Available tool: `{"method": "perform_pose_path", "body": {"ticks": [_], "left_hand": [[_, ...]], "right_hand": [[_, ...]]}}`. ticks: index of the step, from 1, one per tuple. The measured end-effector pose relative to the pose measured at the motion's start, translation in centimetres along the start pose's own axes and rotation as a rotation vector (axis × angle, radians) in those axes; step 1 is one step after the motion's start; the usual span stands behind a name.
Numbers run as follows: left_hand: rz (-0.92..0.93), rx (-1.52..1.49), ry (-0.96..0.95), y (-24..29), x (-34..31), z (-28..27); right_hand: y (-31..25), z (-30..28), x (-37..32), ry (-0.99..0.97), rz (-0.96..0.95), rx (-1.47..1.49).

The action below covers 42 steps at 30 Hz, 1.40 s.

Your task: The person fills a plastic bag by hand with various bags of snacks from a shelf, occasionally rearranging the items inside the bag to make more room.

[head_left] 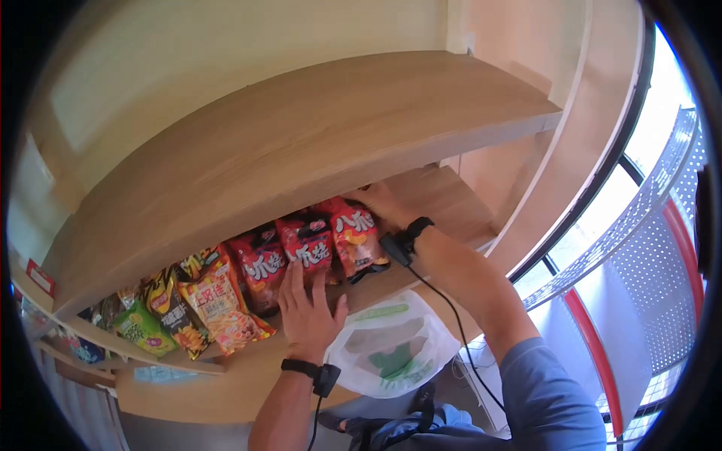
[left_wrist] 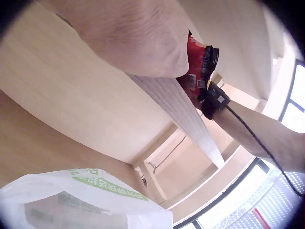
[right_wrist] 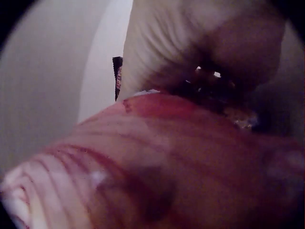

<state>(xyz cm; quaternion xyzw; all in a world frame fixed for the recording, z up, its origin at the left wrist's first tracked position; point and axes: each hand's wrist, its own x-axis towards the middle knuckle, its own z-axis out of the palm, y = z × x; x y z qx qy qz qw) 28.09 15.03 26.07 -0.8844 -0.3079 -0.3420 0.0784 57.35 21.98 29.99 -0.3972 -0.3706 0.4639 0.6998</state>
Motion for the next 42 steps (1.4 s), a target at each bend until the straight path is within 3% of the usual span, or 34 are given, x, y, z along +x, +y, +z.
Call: {"method": "perform_pose_path", "body": {"ticks": [4, 7, 12, 17, 24, 26, 27, 30, 32, 33, 34, 36, 38, 40, 41, 42], "left_hand": [[0.011, 0.006, 0.006, -0.2, -0.1, 0.3], [0.009, 0.001, -0.013, -0.1, 0.0, 0.1], [-0.013, 0.010, -0.046, -0.2, -0.1, 0.0], [0.009, -0.001, -0.012, -0.1, 0.0, 0.0], [0.029, -0.007, -0.003, -0.2, 0.0, 0.2], [0.031, -0.007, -0.002, -0.1, 0.0, 0.1], [0.013, 0.020, -0.009, 0.0, -0.1, 0.2], [0.037, 0.030, 0.004, -0.2, -0.1, 0.3], [0.019, 0.022, -0.015, -0.2, -0.1, 0.4], [0.025, 0.023, -0.008, -0.3, -0.1, 0.5], [0.014, 0.021, -0.023, -0.4, -0.3, 0.6], [0.037, 0.022, 0.006, -0.6, -0.3, 1.0], [0.036, 0.031, 0.004, -0.7, -0.3, 1.1], [0.035, 0.040, 0.006, -0.7, -0.3, 1.2], [0.037, 0.041, 0.009, -0.7, -0.3, 1.2], [0.041, 0.043, 0.013, -0.7, -0.3, 1.3]], "right_hand": [[0.8, -1.3, 0.2, 0.028, 0.037, 0.007], [1.7, -2.5, 0.3, 0.199, 0.033, 0.017], [-0.1, -1.8, -1.9, 0.144, -0.004, 0.176], [0.0, -3.9, -2.5, 0.291, -0.007, 0.267], [0.8, -7.0, -2.3, 0.381, -0.055, 0.146], [0.6, -7.8, -3.1, 0.488, -0.039, 0.160], [0.4, -7.8, -4.1, 0.398, -0.095, 0.252], [-1.7, -6.7, -8.6, 0.384, -0.065, 0.389], [-3.3, -5.8, -12.2, 0.319, 0.059, 0.512], [-3.6, -6.2, -14.0, 0.405, 0.130, 0.490], [-5.3, -5.6, -17.5, 0.079, 0.332, 0.666], [-3.5, -6.4, -21.2, 0.339, 0.193, 0.298], [-1.8, -7.0, -25.4, 0.290, 0.289, 0.522], [1.2, -6.4, -29.6, 0.453, 0.277, 0.303], [3.6, -8.7, -32.7, 0.214, 0.317, 0.347], [3.0, -5.0, -34.3, 0.426, 0.463, 0.382]]}}
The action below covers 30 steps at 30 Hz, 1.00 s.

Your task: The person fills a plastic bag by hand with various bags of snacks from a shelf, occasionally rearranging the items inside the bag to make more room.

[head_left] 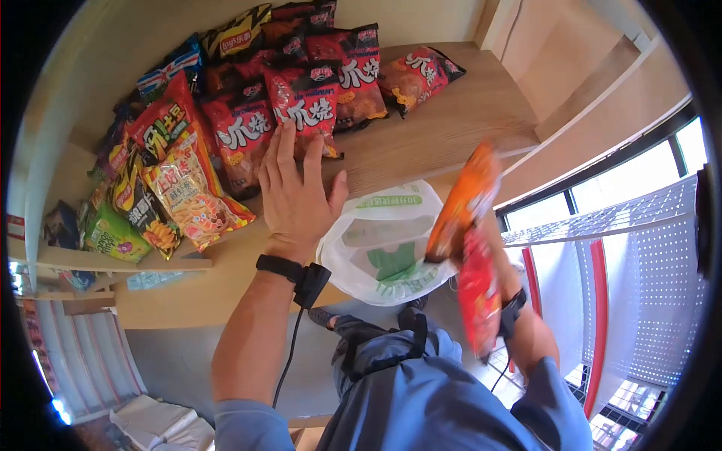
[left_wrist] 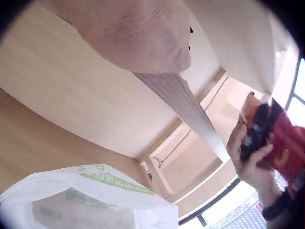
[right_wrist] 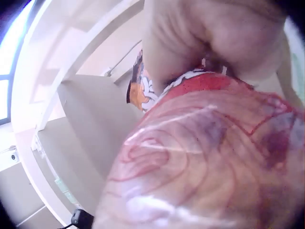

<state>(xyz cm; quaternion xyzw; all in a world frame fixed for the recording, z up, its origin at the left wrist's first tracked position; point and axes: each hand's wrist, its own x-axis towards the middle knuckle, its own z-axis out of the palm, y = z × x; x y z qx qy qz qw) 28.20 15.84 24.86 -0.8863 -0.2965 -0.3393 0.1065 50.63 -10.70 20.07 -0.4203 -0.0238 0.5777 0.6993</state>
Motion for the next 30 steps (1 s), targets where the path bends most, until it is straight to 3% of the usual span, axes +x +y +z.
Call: {"method": "perform_pose_path", "body": {"ticks": [1, 2, 4, 6, 7, 9, 10, 11, 13, 14, 15, 16, 18, 19, 21, 22, 24, 26, 28, 30], "left_hand": [[0.000, -0.003, -0.005, 0.0, -0.1, 0.0], [-0.006, 0.005, -0.008, 0.1, -0.1, 0.1], [-0.005, 0.012, -0.010, 0.1, 0.0, 0.2], [-0.003, 0.003, -0.014, 0.1, -0.1, 0.1], [0.007, 0.002, -0.012, 0.1, 0.0, 0.1], [0.028, 0.021, 0.008, 0.0, 0.2, 0.0], [0.034, 0.021, 0.008, -0.1, 0.2, 0.1], [0.036, 0.033, 0.012, -0.1, 0.2, 0.1], [0.038, 0.039, 0.005, 0.0, -0.1, 0.1], [0.039, 0.036, 0.007, -0.1, 0.0, 0.1], [0.039, 0.031, 0.011, -0.1, 0.0, 0.2], [0.040, 0.027, 0.012, 0.0, 0.0, 0.2], [0.029, 0.027, 0.001, -0.1, 0.0, 0.2], [0.023, 0.029, 0.002, -0.2, 0.0, 0.2], [0.010, 0.025, -0.016, -0.1, 0.0, 0.1], [0.001, 0.029, -0.014, 0.0, 0.0, 0.0], [0.000, 0.037, -0.033, 0.0, -0.1, -0.1], [0.007, 0.042, -0.020, -0.1, -0.1, 0.1], [0.025, 0.041, -0.008, -0.2, 0.0, 0.2], [0.027, 0.029, 0.008, -0.1, 0.0, 0.3]], "right_hand": [[1.5, 1.2, -1.2, -0.154, 0.046, 0.111], [3.5, 0.0, -1.2, -0.191, 0.153, 0.114], [7.7, -3.0, -0.8, -0.134, 0.462, 0.138], [12.3, -5.9, 0.4, -0.066, 0.619, 0.096], [13.2, -7.2, 1.5, -0.069, 0.611, 0.103], [14.2, -9.1, 3.4, -0.193, 0.878, 0.283], [14.4, -9.6, 5.2, -0.124, 0.815, 0.317], [14.3, -11.4, 7.7, -0.279, 0.779, 0.402], [11.0, -10.3, 11.4, -0.156, 0.475, 0.184], [9.1, -8.9, 12.2, -0.106, 0.172, 0.138], [9.2, -11.4, 15.6, -0.019, 0.082, 0.051], [8.9, -13.2, 17.1, 0.187, -0.082, -0.226], [6.4, -7.9, 14.4, 0.548, -0.158, -0.467], [7.7, -9.3, 15.2, 0.545, -0.158, -0.473], [12.3, -13.8, 16.4, 0.517, -0.558, -0.922], [13.3, -13.8, 15.6, 0.509, -0.558, -0.929], [15.6, -13.1, 14.2, 0.659, -0.706, -1.262], [16.6, -12.5, 14.1, 0.652, -0.711, -1.220], [17.2, -12.1, 14.2, 0.605, -0.542, -0.962], [17.7, -12.9, 16.0, 0.587, -0.516, -0.882]]}}
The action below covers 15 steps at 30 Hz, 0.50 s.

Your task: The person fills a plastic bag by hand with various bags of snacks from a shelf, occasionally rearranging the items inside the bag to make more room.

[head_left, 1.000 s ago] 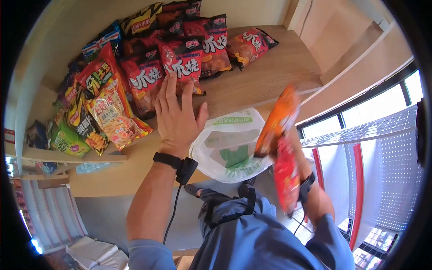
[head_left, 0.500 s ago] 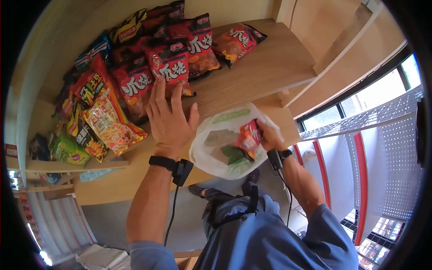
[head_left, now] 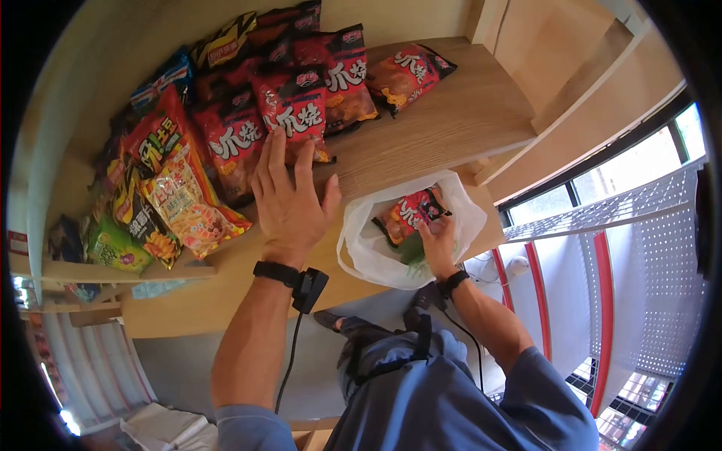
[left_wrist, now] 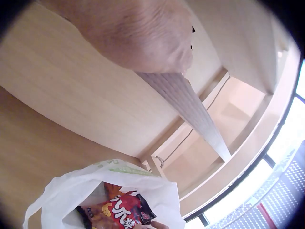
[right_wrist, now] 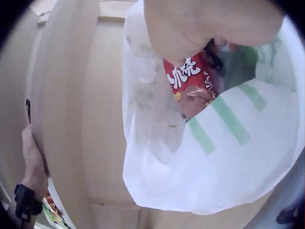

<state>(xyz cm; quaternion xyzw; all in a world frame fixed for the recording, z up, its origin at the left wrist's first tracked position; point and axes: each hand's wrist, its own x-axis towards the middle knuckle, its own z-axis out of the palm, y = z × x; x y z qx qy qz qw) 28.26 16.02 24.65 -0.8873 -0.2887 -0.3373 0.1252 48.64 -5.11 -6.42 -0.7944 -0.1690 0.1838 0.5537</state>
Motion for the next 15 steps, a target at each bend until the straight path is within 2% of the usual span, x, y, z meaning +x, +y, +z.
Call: {"method": "perform_pose_path", "body": {"ticks": [1, 2, 4, 5, 7, 10, 12, 14, 15], "left_hand": [[0.009, -0.003, 0.004, 0.1, 0.0, 0.0], [-0.004, -0.016, -0.015, 0.1, 0.0, -0.1], [-0.013, -0.028, -0.028, 0.1, 0.0, -0.2], [-0.016, -0.026, -0.037, 0.1, 0.0, -0.3], [-0.017, -0.024, -0.036, 0.2, 0.0, -0.3], [-0.017, -0.010, -0.038, 0.2, 0.0, -0.5], [-0.017, -0.013, -0.043, 0.2, 0.1, -0.6], [-0.015, -0.014, -0.036, 0.2, 0.0, -0.6], [-0.015, -0.016, -0.035, 0.3, 0.1, -0.5]], "right_hand": [[0.7, 0.4, 0.7, -0.020, 0.037, 0.069], [-0.7, 0.5, 0.9, -0.012, 0.035, 0.075], [-5.4, 0.4, 0.1, -0.071, 0.204, 0.301], [-5.8, 0.6, 0.0, -0.067, 0.200, 0.305], [-6.6, 0.7, -0.5, -0.237, 0.400, 0.075], [-6.3, 1.7, -2.0, -0.247, 0.471, 0.196], [-7.3, 1.8, -2.2, -0.282, 0.523, 0.132], [-8.0, 2.3, -2.2, -0.332, 0.676, 0.114], [-8.1, 2.5, -2.1, -0.330, 0.673, 0.114]]}}
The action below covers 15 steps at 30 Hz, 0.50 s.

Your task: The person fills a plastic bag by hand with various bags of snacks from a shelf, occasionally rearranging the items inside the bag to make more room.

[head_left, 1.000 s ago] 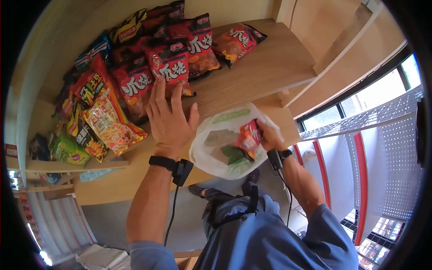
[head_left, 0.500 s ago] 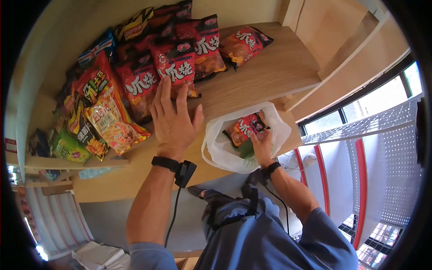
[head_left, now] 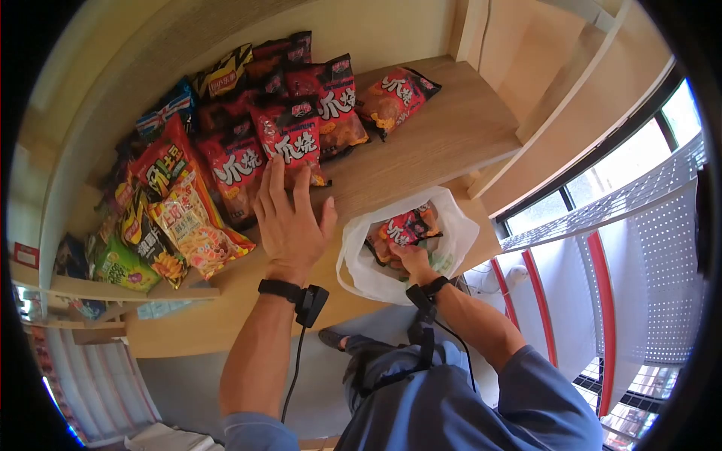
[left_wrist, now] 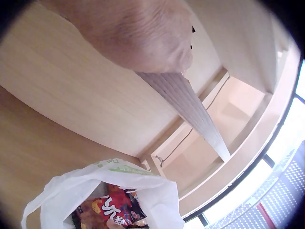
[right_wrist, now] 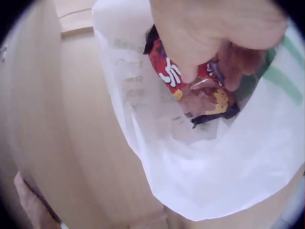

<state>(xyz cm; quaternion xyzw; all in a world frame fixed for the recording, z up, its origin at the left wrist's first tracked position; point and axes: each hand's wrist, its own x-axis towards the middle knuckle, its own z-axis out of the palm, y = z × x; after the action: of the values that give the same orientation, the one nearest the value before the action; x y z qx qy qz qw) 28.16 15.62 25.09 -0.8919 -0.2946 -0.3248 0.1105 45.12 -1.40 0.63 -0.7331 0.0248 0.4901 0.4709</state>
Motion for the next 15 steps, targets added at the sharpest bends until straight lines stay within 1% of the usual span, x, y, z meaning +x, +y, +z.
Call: {"method": "perform_pose_path", "body": {"ticks": [2, 3, 5, 6, 8, 9, 11, 12, 14, 15], "left_hand": [[-0.001, -0.005, 0.002, 0.0, 0.1, 0.0], [-0.004, -0.007, 0.001, 0.0, 0.0, 0.0], [-0.014, 0.000, -0.017, 0.1, -0.1, -0.1], [-0.024, 0.004, -0.030, 0.1, -0.1, -0.1], [-0.023, -0.011, -0.023, 0.0, -0.1, -0.1], [-0.016, -0.027, -0.011, 0.0, -0.1, -0.1], [-0.021, -0.026, -0.010, 0.0, -0.1, -0.1], [-0.019, -0.024, -0.009, -0.1, -0.1, 0.0], [-0.029, -0.014, -0.012, -0.1, -0.2, 0.0], [-0.030, -0.009, -0.013, -0.1, -0.2, 0.1]], "right_hand": [[-0.1, 0.3, 0.2, -0.071, -0.046, 0.055], [0.0, 0.3, 0.3, -0.071, -0.045, 0.054], [0.5, 0.4, 1.0, -0.082, -0.164, 0.119], [0.7, 0.4, 1.6, -0.086, -0.160, 0.115], [0.5, -0.4, 2.9, -0.111, -0.458, 0.212], [-0.2, -0.7, 3.0, -0.114, -0.456, 0.204], [-2.2, -1.6, 3.3, -0.066, -0.678, 0.362], [-3.5, -3.0, 3.3, -0.073, -0.676, 0.355], [-6.1, -6.8, 3.7, -0.055, -0.495, -0.032], [-6.7, -8.0, 4.9, -0.032, -0.589, 0.013]]}}
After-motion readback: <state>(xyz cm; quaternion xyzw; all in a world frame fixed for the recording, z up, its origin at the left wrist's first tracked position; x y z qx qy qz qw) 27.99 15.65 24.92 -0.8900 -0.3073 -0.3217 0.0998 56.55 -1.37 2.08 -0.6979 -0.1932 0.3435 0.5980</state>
